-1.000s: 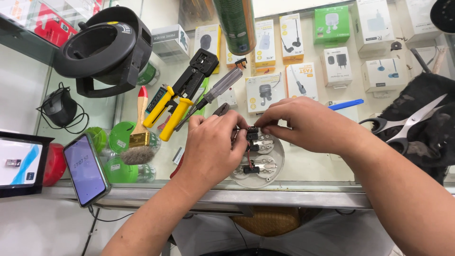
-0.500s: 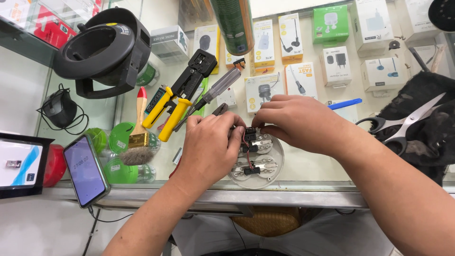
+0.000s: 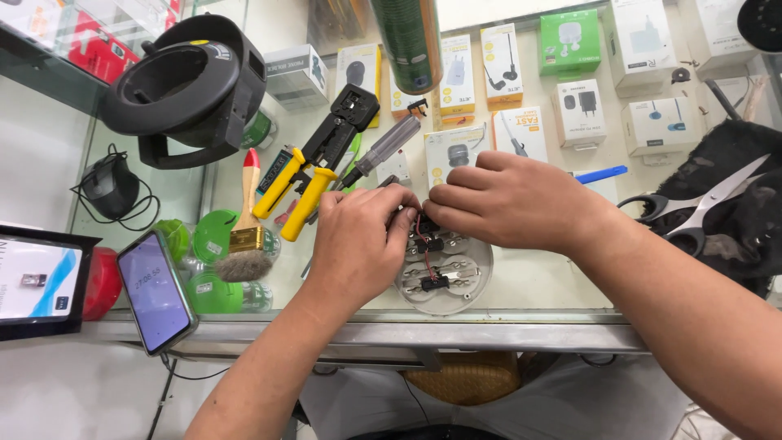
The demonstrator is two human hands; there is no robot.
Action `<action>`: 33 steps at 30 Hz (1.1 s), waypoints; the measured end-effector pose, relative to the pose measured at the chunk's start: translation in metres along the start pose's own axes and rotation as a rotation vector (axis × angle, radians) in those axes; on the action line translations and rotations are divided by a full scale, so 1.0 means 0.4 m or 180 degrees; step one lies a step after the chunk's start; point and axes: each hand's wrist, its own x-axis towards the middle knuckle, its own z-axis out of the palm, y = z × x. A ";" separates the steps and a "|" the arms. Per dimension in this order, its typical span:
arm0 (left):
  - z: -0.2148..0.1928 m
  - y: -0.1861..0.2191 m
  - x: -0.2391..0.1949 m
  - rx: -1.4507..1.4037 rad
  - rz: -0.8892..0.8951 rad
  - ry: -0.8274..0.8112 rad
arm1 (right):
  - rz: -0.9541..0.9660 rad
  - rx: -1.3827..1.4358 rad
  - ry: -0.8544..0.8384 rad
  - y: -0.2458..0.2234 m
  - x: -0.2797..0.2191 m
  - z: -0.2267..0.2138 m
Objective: The person works on a disassembled circular electronic device, likely a ceiling fan controller, on a glass counter. They use pliers to strip and cut wires, then connect and secure the wires to the internal components of the device.
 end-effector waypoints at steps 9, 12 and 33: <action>0.030 -0.031 -0.005 -0.0124 0.0115 0.0036 | -0.0438 -0.0288 0.0127 -0.013 0.001 0.008; 0.038 -0.026 -0.006 -0.0156 0.0170 0.0075 | -0.0465 -0.0222 -0.0102 -0.010 -0.002 -0.001; 0.026 0.003 -0.029 -0.0236 0.0112 0.0019 | 0.3591 0.2318 -0.0504 -0.212 0.001 -0.092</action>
